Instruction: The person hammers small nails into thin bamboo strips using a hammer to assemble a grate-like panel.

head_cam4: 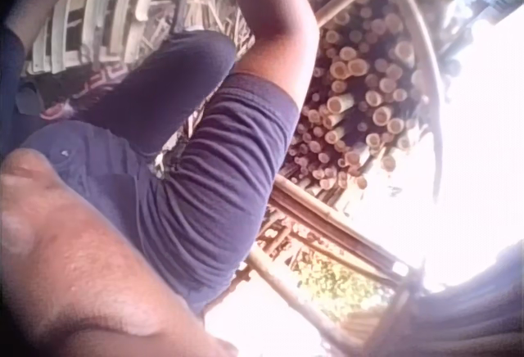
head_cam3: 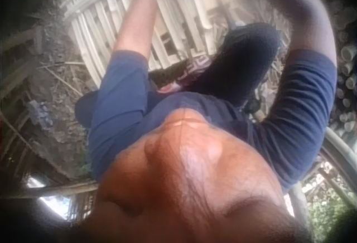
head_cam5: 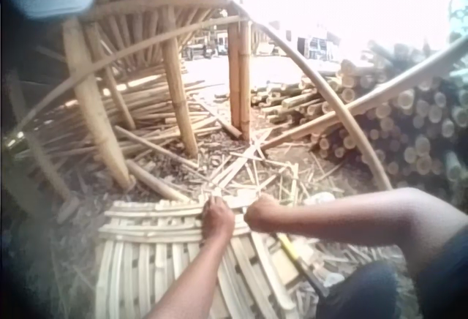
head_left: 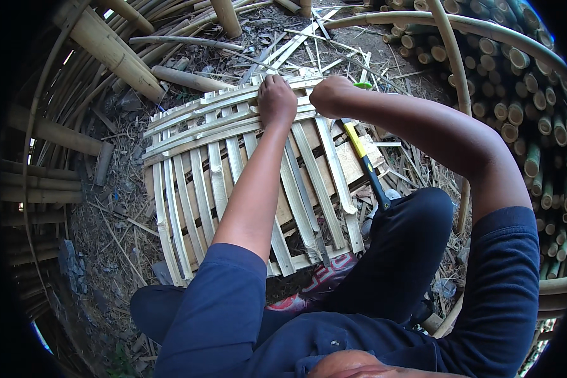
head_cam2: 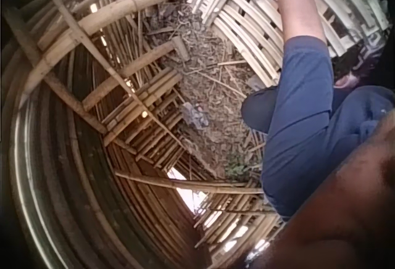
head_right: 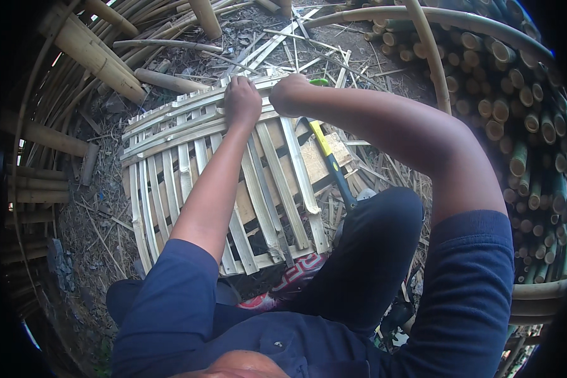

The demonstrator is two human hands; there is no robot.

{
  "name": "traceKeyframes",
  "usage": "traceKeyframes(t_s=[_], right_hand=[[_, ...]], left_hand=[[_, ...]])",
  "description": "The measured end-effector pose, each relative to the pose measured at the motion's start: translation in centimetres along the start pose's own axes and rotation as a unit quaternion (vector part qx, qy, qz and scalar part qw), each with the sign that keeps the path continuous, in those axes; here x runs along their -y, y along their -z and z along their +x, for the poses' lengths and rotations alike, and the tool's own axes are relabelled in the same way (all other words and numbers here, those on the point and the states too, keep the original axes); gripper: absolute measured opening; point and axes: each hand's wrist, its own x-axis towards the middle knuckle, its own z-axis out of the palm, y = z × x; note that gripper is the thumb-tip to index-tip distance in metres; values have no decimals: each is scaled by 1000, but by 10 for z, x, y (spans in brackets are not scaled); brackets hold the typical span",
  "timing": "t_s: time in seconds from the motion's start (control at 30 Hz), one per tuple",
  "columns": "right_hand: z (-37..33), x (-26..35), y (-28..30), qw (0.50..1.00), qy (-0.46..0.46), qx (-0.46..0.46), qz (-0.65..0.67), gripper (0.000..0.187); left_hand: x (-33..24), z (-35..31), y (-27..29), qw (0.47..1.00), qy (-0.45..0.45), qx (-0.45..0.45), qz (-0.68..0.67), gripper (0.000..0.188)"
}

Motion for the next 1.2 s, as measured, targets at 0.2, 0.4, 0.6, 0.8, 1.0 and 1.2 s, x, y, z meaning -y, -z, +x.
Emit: traceKeyframes(t_s=[0.2,0.4,0.6,0.8,1.0,1.2], right_hand=[[30,-33,-29,988,37,151,-10,27],[15,-26,-25,999,10,33,37,22],[15,-23,-19,997,55,-32,-51,14],[18,-28,-15,949,172,-95,-246,11],[13,-40,-16,986,133,-71,-78,11],[13,-21,-8,999,38,28,15,25]], left_hand=[[-17,1,-6,1000,-3,-1,-12,21],[0,0,0,1000,7,0,0,21],[-3,0,0,1000,3,-2,-5,21],[-3,0,0,1000,7,0,1,22],[-4,0,-1,1000,4,3,2,21],[-1,0,-1,1000,6,3,5,21]])
